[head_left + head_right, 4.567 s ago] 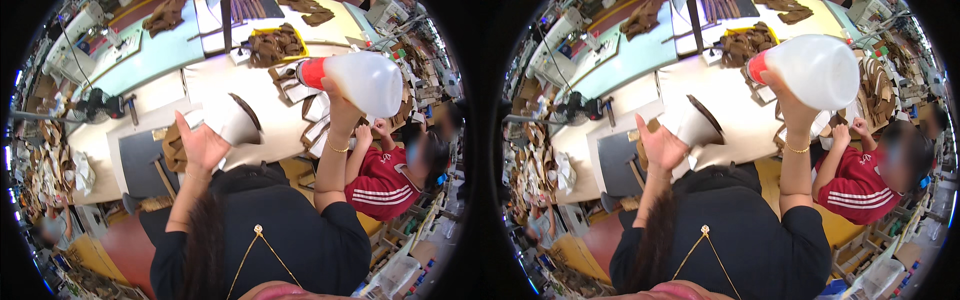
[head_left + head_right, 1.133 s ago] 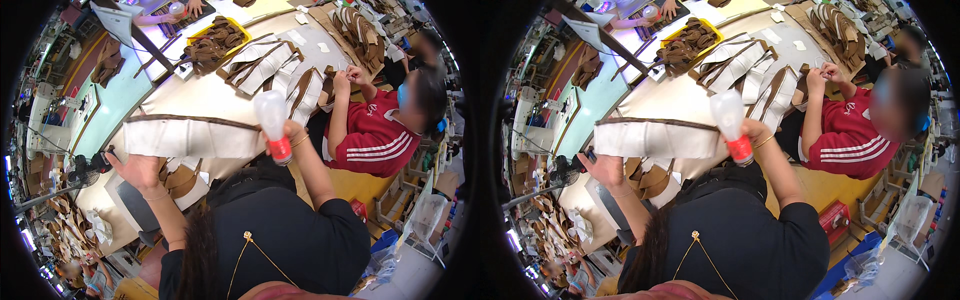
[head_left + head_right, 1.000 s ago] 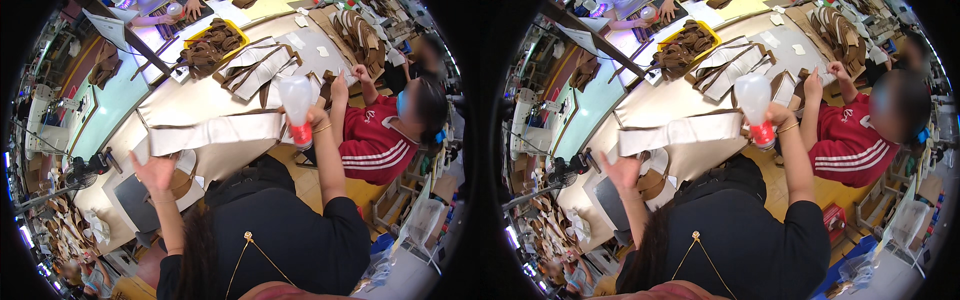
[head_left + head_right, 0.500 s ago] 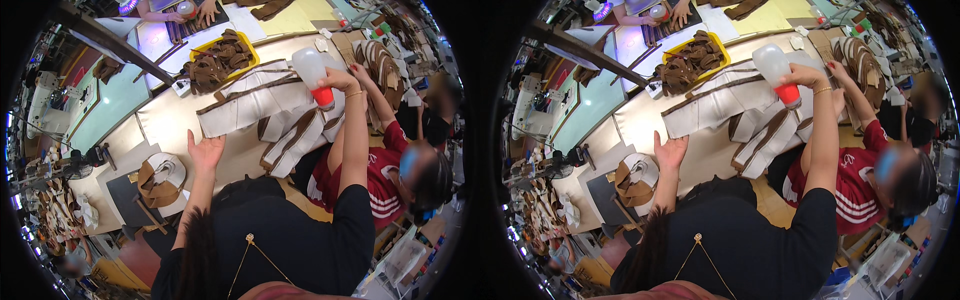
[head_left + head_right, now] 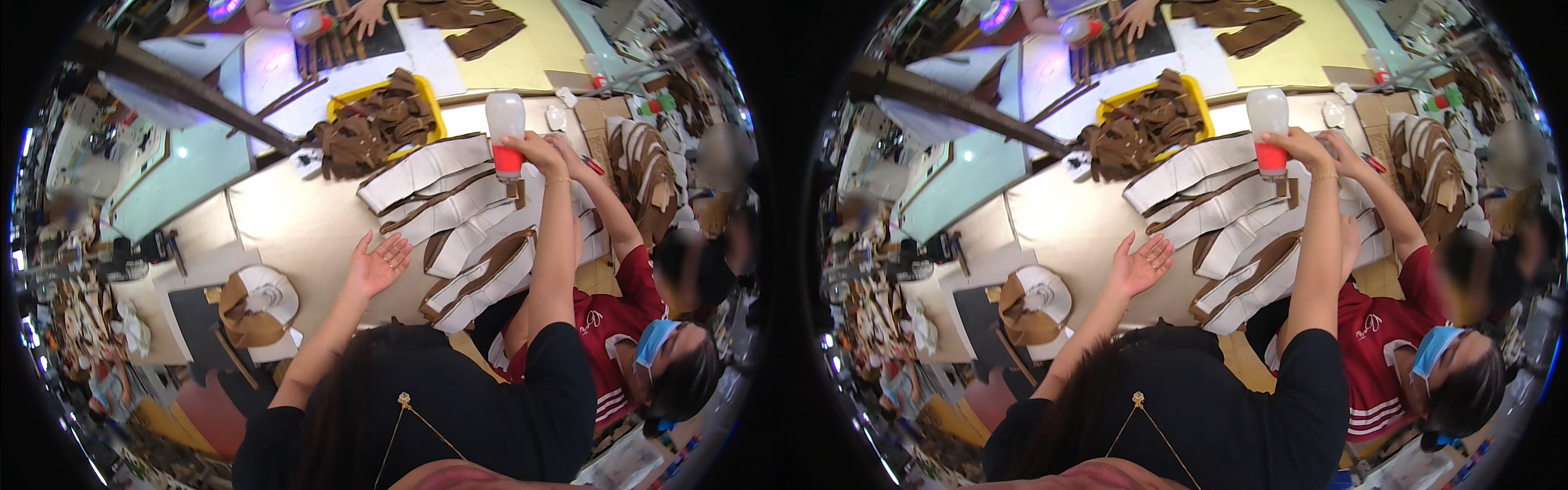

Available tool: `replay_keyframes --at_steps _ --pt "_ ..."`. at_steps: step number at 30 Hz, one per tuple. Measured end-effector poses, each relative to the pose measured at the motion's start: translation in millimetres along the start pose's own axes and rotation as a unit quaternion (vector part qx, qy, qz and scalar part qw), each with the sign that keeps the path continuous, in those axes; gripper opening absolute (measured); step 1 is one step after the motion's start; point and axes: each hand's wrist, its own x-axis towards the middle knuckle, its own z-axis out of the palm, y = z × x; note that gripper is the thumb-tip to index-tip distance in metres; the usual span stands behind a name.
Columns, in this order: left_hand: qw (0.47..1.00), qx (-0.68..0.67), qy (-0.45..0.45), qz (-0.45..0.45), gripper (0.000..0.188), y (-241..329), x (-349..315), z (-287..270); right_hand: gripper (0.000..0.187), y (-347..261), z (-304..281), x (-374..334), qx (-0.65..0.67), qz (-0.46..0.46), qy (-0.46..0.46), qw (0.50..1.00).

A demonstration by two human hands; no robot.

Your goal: The person applies glue from a plastic bottle with a red nozzle to the edges of white leather pieces. They hold each piece in one hand and squeeze the bottle with the other, then place the glued piece on the table.

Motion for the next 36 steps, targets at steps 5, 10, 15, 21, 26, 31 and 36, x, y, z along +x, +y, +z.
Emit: replay_keyframes --at_steps 5,10,15,21,26,31,36 --pt "0.986 0.14 0.019 0.086 0.042 35.9 -74.0 -42.3 0.066 55.0 75.7 -19.7 0.194 -0.1 -0.074 0.973" --pt "0.711 0.46 0.248 0.47 0.022 116.4 -127.1 -107.8 0.076 36.6 194.5 -91.4 0.328 -0.123 -0.156 0.924" --pt "0.498 0.522 0.382 0.578 0.019 118.8 -178.0 -145.4 0.063 20.0 277.6 -118.6 0.29 -0.055 -0.289 0.91" --pt "0.27 0.716 0.399 0.505 0.027 91.9 -145.5 -160.9 0.069 -3.3 301.9 -149.8 0.213 -0.097 -0.283 0.93" --pt "0.158 0.748 0.404 0.502 0.025 96.3 -129.8 -170.0 0.06 15.2 301.7 -168.1 0.223 -0.111 -0.226 0.942" --pt "0.204 0.762 0.278 0.549 0.017 101.4 -180.9 -144.7 0.055 22.8 296.9 -193.7 0.202 -0.092 -0.183 0.958" --pt "0.65 0.579 0.225 0.437 0.028 146.2 -246.8 -160.0 0.056 14.7 293.7 -212.5 0.171 -0.082 -0.165 0.968"
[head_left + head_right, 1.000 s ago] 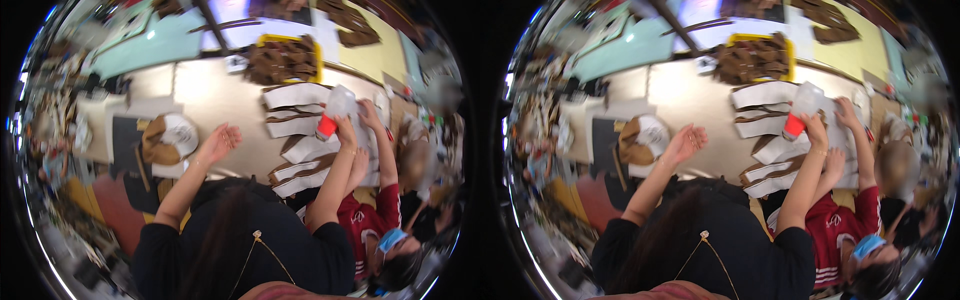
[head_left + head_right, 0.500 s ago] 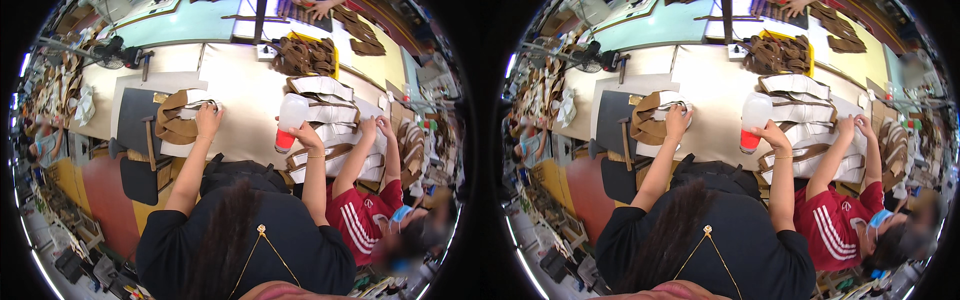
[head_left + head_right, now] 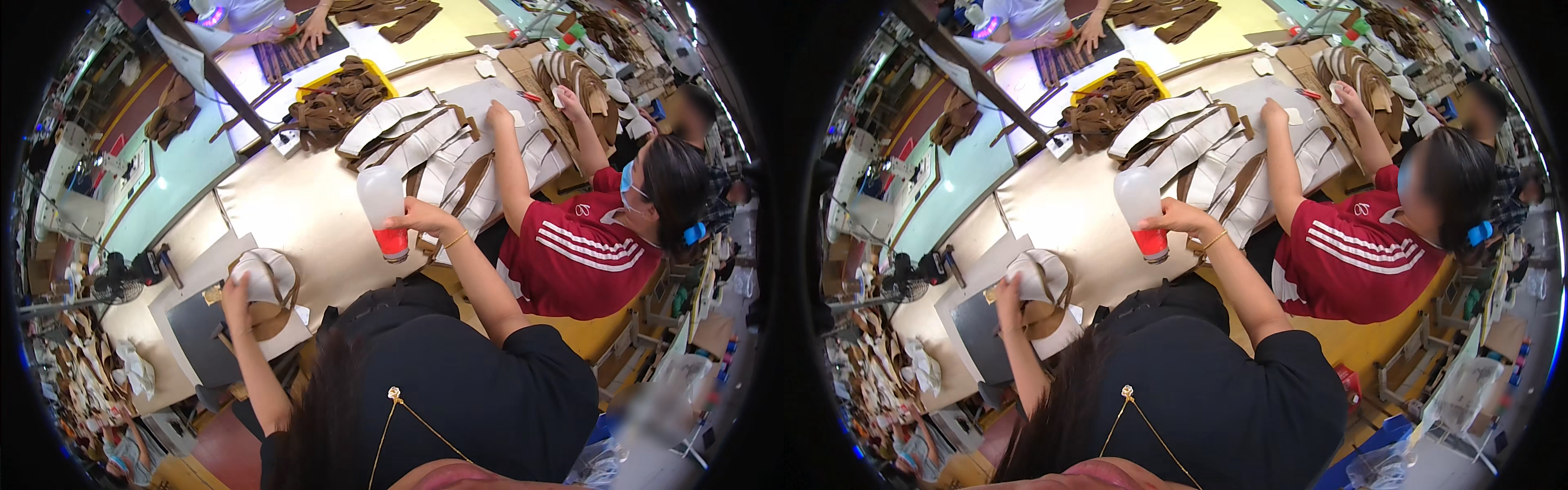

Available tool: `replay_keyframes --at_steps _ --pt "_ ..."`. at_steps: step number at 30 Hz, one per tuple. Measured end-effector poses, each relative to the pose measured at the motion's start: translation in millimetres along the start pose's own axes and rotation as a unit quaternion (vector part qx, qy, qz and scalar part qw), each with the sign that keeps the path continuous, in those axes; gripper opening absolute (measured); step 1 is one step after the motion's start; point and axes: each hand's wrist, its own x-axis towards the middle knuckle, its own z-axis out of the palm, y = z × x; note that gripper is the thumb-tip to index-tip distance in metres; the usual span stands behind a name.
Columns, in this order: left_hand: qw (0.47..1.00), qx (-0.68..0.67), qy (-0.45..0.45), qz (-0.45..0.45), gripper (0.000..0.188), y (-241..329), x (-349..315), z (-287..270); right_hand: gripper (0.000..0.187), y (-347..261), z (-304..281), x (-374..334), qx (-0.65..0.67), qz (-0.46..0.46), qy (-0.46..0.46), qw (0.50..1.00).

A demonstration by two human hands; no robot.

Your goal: The person applies glue from a plastic bottle with a red nozzle to the edges of white leather pieces. They hold each piece in one hand and squeeze the bottle with the other, then place the glued piece on the table.

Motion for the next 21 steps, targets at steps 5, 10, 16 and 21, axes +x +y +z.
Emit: replay_keyframes --at_steps 5,10,16,21 --pt "0.87 -0.493 -0.028 0.0 0.054 66.7 -42.9 -45.1 0.057 -9.0 13.7 -10.3 0.002 -0.029 0.025 0.999" --pt "0.821 -0.569 -0.028 -0.034 0.064 60.2 -53.8 -0.4 0.059 -15.8 29.2 7.3 -0.013 -0.058 0.0 0.998" --pt "0.834 -0.486 -0.216 0.146 0.065 135.4 -80.6 0.9 0.061 -34.3 33.9 0.6 0.025 -0.091 0.005 0.996" --pt "0.729 -0.597 -0.332 0.043 0.075 102.6 -40.6 3.2 0.058 -30.9 32.4 -0.5 0.017 -0.119 0.046 0.992"
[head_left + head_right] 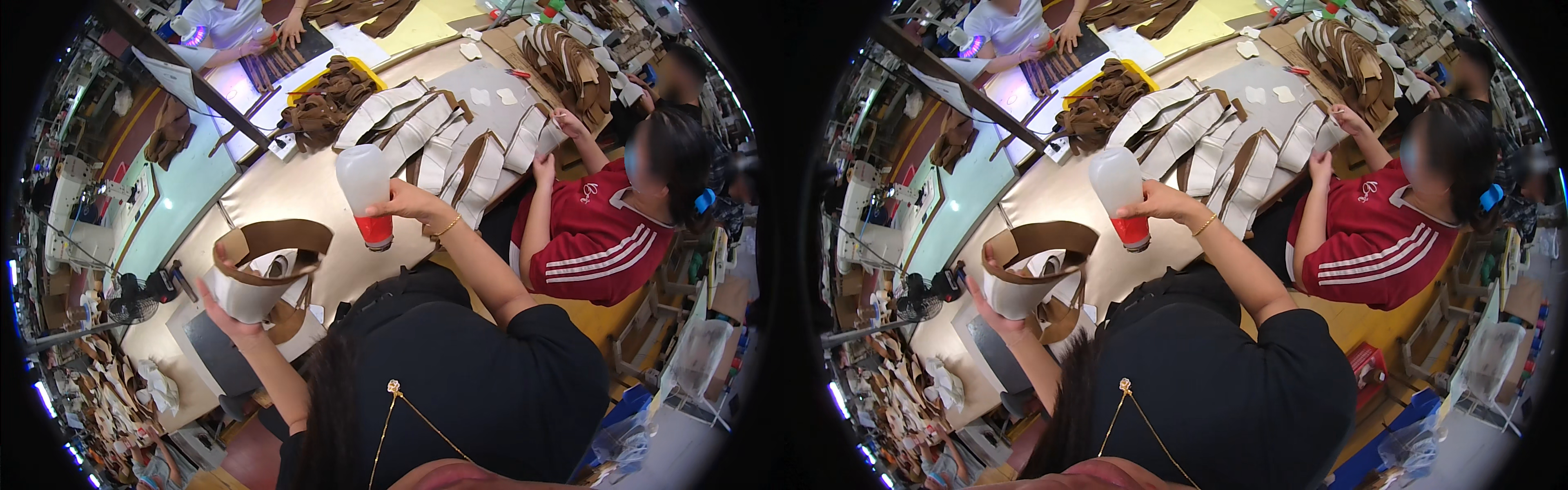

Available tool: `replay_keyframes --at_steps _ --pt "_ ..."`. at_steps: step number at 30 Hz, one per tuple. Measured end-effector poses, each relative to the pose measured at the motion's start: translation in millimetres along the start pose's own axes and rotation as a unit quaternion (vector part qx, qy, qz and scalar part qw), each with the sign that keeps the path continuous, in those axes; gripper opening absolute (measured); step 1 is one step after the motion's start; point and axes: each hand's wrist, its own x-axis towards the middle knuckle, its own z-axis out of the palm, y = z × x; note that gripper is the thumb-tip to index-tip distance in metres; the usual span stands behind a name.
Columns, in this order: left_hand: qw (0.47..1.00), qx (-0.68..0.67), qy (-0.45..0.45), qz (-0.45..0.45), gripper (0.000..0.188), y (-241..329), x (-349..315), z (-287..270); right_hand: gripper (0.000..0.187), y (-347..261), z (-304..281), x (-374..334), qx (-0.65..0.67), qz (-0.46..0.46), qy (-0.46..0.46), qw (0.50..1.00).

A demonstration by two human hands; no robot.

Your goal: The person applies glue from a plastic bottle with a red nozzle to the edges of white leather pieces. They hold each piece in one hand and squeeze the bottle with the other, then place the glued piece on the table.

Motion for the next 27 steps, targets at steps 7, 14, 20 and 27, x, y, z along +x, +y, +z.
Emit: replay_keyframes --at_steps 7,14,20,27 --pt "0.984 -0.106 0.025 -0.141 0.075 -70.3 28.2 60.1 0.057 -14.4 -17.0 -10.2 0.049 -0.057 0.077 0.994" --pt "0.995 -0.081 0.022 -0.062 0.04 -83.0 35.0 24.8 0.073 -41.5 -11.9 -27.5 0.235 -0.166 0.203 0.936" --pt "0.942 -0.061 0.237 -0.229 0.038 -119.2 22.4 0.3 0.053 -43.5 3.7 -25.0 0.063 -0.175 0.253 0.949" --pt "0.95 0.111 0.226 -0.183 0.045 -126.6 -7.7 -2.8 0.052 -41.0 5.1 -25.2 0.105 -0.147 0.237 0.955"
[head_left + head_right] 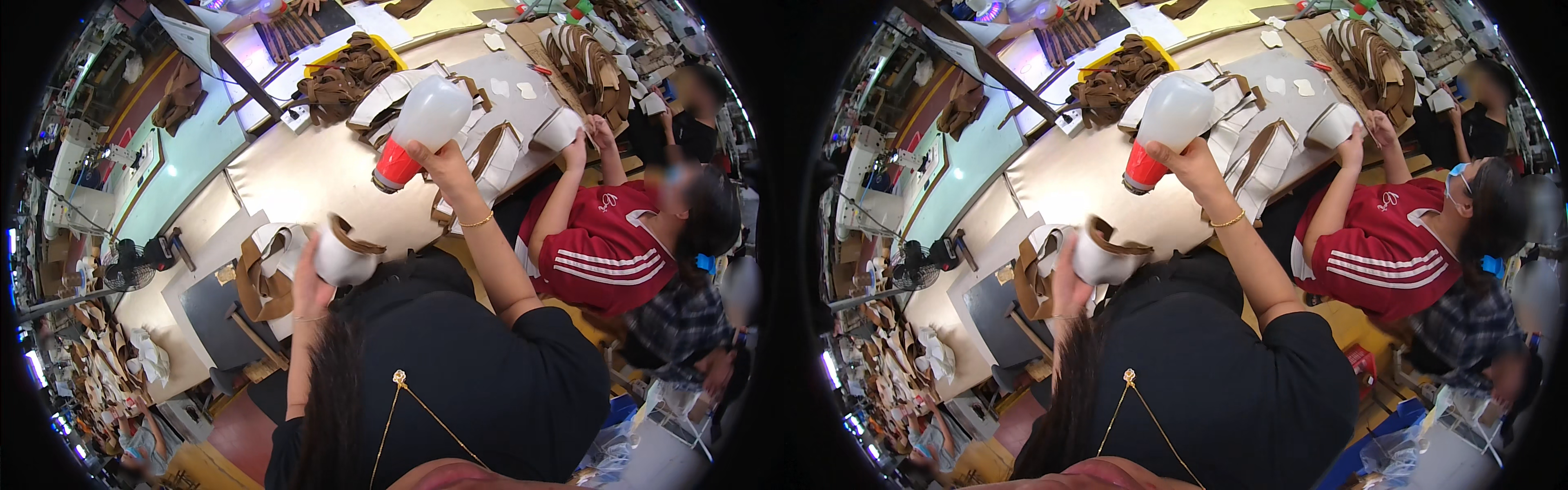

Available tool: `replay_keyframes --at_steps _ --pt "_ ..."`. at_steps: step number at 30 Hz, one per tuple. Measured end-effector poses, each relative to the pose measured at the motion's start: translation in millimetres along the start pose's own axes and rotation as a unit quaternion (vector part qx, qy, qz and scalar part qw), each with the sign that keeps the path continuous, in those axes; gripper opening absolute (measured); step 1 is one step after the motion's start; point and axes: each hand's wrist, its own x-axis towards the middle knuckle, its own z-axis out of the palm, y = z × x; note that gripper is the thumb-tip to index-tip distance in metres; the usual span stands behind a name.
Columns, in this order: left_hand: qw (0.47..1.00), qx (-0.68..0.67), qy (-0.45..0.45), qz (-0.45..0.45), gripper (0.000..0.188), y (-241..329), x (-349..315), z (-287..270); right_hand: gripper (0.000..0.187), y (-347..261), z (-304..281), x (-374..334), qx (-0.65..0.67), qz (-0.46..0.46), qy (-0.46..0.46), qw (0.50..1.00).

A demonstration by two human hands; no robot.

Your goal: The person applies glue from a plastic bottle with a red nozzle to the edges of white leather pieces. They hold each piece in one hand and squeeze the bottle with the other, then place the glued piece on the table.

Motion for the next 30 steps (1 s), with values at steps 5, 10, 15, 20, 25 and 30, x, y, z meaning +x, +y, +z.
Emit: replay_keyframes --at_steps 5,10,15,20,25,30 --pt "0.966 -0.187 -0.171 -0.049 0.046 18.5 -3.0 20.5 0.056 -4.0 5.6 -0.2 0.069 -0.055 0.016 0.996" --pt "0.996 -0.039 -0.031 0.079 0.041 18.8 -10.4 53.1 0.049 -33.7 15.8 -10.7 0.053 -0.104 0.017 0.993" --pt "0.973 0.109 -0.009 0.205 0.044 24.2 -21.3 74.7 0.043 -44.8 41.9 -17.2 0.026 -0.211 0.025 0.977" --pt "0.957 0.161 -0.014 0.241 0.042 21.2 -31.9 88.0 0.042 -53.6 88.8 -41.4 0.073 -0.197 -0.062 0.976" --pt "0.959 0.159 -0.025 0.234 0.043 29.4 -43.4 86.8 0.039 -39.3 75.3 -7.6 -0.145 -0.279 -0.039 0.949" --pt "0.972 0.085 -0.042 0.215 0.044 22.6 -40.9 81.8 0.04 -50.7 84.1 -16.5 -0.134 -0.313 -0.01 0.94"
